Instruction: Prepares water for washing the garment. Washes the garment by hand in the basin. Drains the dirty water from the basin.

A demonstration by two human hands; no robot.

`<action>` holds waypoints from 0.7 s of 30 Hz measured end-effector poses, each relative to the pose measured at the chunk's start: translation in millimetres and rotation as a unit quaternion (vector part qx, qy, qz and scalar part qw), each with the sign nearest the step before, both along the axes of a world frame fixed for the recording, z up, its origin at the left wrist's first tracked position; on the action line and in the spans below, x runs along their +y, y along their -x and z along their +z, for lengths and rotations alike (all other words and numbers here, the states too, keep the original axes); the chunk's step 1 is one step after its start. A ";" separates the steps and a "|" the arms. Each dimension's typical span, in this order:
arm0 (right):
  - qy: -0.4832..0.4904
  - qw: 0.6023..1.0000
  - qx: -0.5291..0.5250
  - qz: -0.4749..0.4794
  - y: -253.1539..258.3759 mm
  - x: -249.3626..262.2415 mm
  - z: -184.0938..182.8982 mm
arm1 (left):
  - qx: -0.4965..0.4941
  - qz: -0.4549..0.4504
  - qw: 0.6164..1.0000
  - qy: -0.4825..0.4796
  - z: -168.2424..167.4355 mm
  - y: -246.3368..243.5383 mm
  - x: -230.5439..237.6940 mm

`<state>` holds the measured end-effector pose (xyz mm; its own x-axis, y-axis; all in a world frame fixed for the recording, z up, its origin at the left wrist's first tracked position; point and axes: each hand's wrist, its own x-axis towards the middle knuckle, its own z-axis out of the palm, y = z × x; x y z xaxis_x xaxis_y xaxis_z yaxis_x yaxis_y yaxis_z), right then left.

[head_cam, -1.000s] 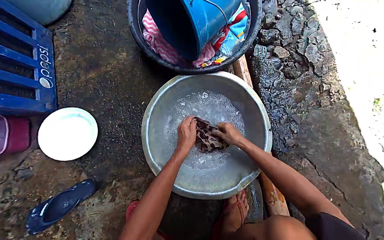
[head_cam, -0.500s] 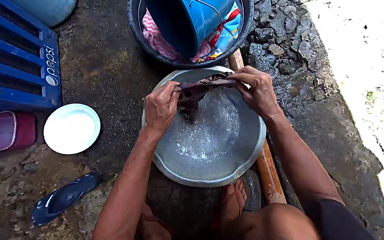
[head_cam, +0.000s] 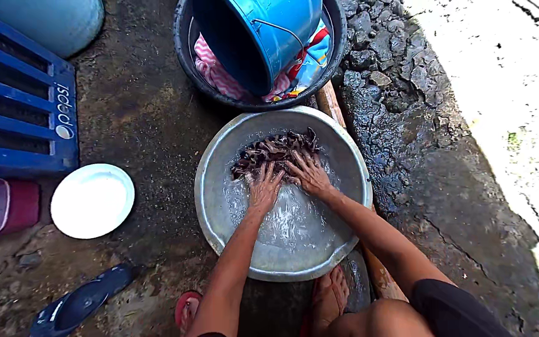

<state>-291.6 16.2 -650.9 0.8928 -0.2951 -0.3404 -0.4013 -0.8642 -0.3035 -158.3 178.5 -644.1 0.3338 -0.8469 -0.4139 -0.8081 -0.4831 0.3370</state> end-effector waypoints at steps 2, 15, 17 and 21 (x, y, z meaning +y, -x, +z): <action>-0.031 0.998 0.059 -0.012 7.4 19.7 7.7 | 0.003 -0.003 1.000 -0.007 0.2 13.6 7.6; -0.455 0.772 -0.185 -0.404 32.3 6.1 56.8 | 0.344 0.072 0.910 0.222 241.2 24.8 -9.4; -0.514 0.716 -0.168 -0.442 22.9 12.9 51.5 | 0.372 0.104 0.875 0.293 273.3 15.1 3.6; -0.608 0.612 -0.211 -0.461 -6.6 40.1 61.6 | 0.453 0.294 0.758 0.365 249.5 -1.8 27.6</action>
<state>-285.0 56.3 -589.2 0.6220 -0.4967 -0.6053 -0.2130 0.6366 -0.7412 -156.6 206.1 -394.7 0.6015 -0.7757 -0.1912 0.1987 -0.0865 0.9762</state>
